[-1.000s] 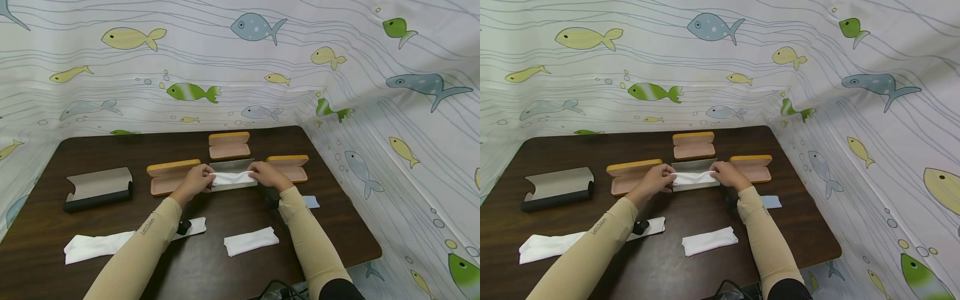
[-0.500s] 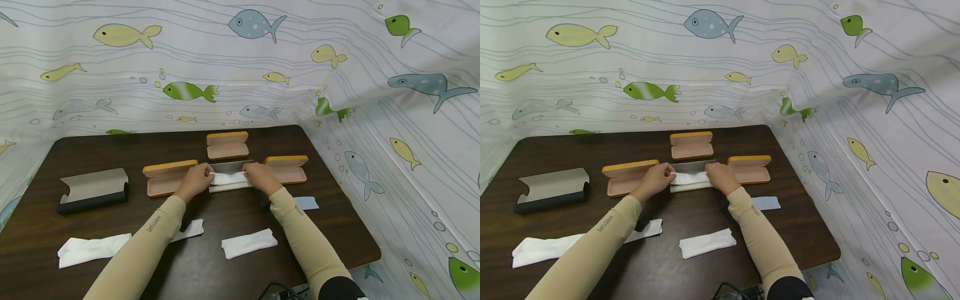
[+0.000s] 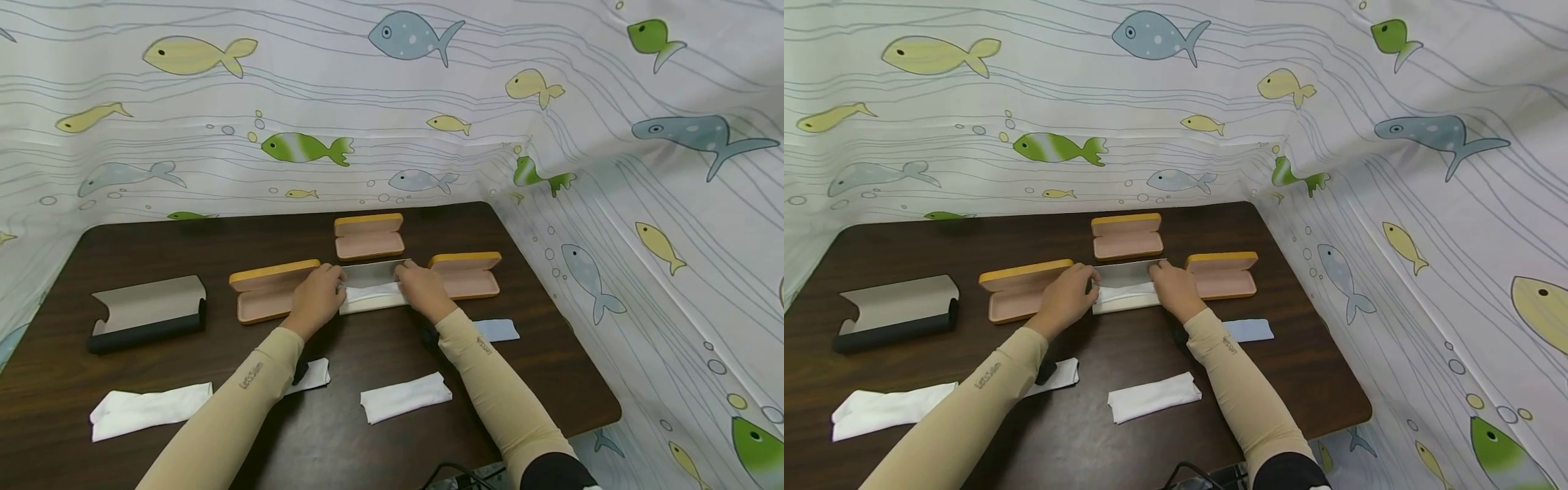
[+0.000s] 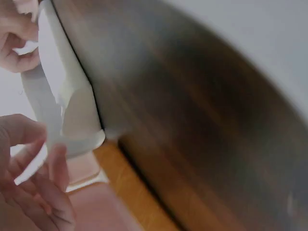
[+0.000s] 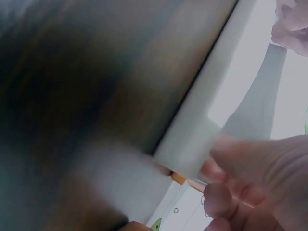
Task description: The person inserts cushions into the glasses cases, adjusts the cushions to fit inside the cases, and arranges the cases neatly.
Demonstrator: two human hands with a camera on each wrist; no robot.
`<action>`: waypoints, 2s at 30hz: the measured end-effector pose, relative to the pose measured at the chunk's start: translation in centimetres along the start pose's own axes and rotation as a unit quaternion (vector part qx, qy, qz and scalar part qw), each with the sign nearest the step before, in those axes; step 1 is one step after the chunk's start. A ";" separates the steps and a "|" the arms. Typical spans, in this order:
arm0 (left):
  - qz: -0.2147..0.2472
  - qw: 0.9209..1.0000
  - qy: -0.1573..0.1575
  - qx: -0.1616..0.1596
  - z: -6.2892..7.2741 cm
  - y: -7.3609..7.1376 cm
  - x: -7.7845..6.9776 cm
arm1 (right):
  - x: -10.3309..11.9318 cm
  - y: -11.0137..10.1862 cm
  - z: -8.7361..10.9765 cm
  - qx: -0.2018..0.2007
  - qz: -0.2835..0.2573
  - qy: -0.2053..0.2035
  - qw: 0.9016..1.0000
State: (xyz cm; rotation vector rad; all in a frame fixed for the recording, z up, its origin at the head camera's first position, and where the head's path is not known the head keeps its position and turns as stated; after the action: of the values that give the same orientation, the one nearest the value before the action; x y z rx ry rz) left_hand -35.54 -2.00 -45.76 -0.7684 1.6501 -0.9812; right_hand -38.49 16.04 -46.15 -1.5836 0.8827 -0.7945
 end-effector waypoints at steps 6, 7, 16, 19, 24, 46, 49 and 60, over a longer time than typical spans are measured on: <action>-0.050 0.994 0.090 0.024 0.5 0.3 -1.8 | 0.5 -0.6 0.5 0.035 -0.052 0.019 0.998; -0.055 0.993 0.101 0.032 0.6 0.5 -1.9 | 0.7 -0.4 0.6 0.052 -0.066 0.022 0.996; -0.091 0.985 0.130 0.073 1.2 1.6 -2.0 | 1.5 1.3 1.3 0.137 -0.079 0.028 0.987; -0.104 0.982 0.136 0.083 1.4 1.7 -2.1 | 1.6 1.5 1.5 0.142 -0.077 0.028 0.986; -0.105 0.981 0.144 0.078 1.7 1.4 -2.1 | 1.9 1.3 1.6 0.137 -0.086 0.026 0.986; -0.122 0.987 0.100 0.017 1.7 -0.3 -1.5 | 1.3 -0.9 1.2 0.035 -0.078 0.037 0.996; -0.124 0.987 0.102 0.020 1.8 0.0 -1.3 | 1.3 -0.4 1.4 0.043 -0.066 0.037 0.996; -0.141 0.983 0.114 0.002 2.2 -0.1 -1.8 | 1.5 -0.5 2.4 0.047 -0.071 0.036 0.996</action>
State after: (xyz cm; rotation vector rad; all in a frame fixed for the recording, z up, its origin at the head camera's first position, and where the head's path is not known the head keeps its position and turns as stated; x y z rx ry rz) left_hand -32.96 -1.02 -45.17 -0.9317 1.7629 -1.3120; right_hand -35.66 15.94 -46.00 -1.5550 0.7777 -0.9863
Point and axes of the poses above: each hand's wrist, its own z-axis away from the middle knuckle, its own y-axis out of the palm, x = y × z, the point moved 8 cm from there along -z, towards the middle knuckle, and after that the axes turned 3 degrees about -z, right-handed, at the moved point
